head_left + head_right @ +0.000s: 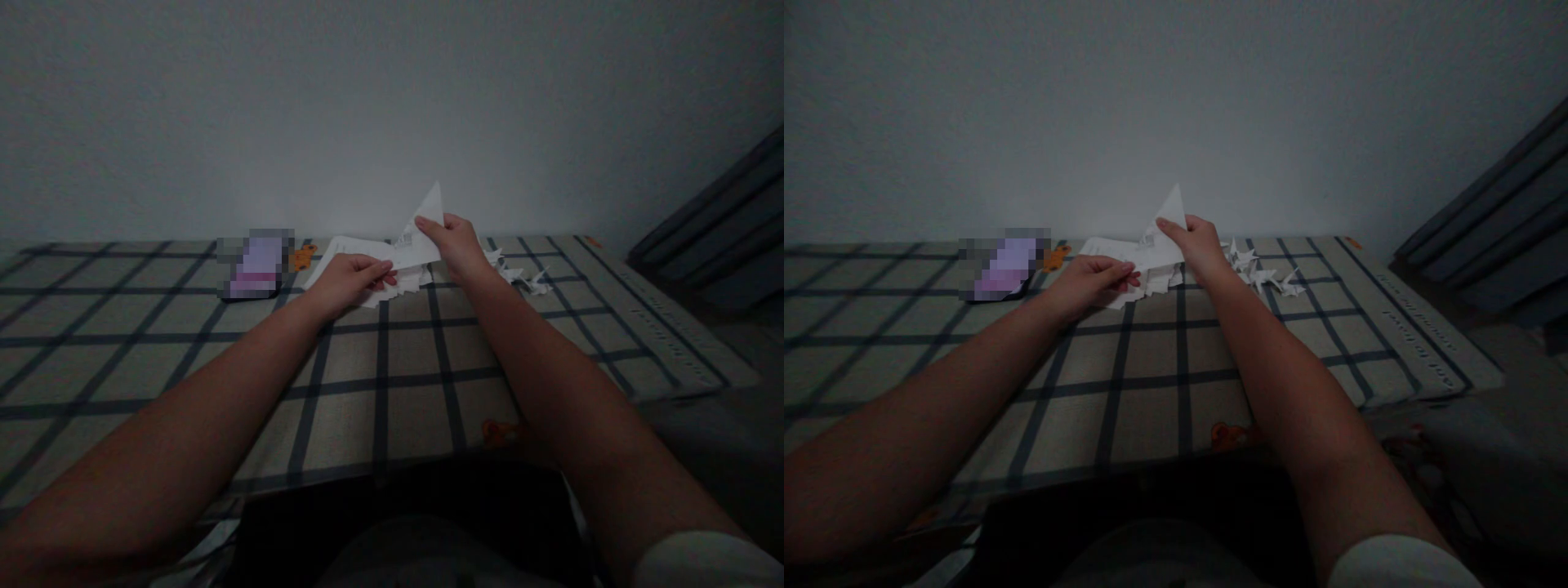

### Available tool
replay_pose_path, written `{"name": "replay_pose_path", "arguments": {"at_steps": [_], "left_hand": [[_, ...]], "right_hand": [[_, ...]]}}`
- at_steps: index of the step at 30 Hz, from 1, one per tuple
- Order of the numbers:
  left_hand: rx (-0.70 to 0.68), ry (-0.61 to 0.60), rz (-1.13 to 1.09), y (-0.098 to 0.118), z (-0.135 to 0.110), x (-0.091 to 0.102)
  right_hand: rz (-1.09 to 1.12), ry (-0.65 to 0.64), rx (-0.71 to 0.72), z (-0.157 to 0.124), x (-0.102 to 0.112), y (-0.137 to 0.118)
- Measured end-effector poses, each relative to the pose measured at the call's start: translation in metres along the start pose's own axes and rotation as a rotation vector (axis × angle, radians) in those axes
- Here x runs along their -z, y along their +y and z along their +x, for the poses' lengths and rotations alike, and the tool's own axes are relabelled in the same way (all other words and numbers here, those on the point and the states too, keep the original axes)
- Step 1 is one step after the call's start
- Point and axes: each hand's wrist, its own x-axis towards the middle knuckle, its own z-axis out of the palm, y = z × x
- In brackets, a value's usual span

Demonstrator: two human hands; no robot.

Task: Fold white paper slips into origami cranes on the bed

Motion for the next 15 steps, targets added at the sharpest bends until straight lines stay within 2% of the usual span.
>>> {"name": "replay_pose_path", "arguments": {"at_steps": [5, 9, 15], "left_hand": [[-0.012, 0.002, -0.085, -0.0032, 0.0009, -0.0017], [-0.076, 0.003, -0.097, -0.0016, 0.0003, -0.0016], [-0.228, 0.206, -0.147, -0.0037, 0.0067, 0.0068]], "right_hand": [[0.026, -0.006, -0.057, 0.0013, 0.0011, 0.0021], [0.009, -0.015, -0.061, 0.0025, 0.0017, 0.0046], [0.119, 0.021, -0.067, 0.0051, 0.0033, 0.0056]]}}
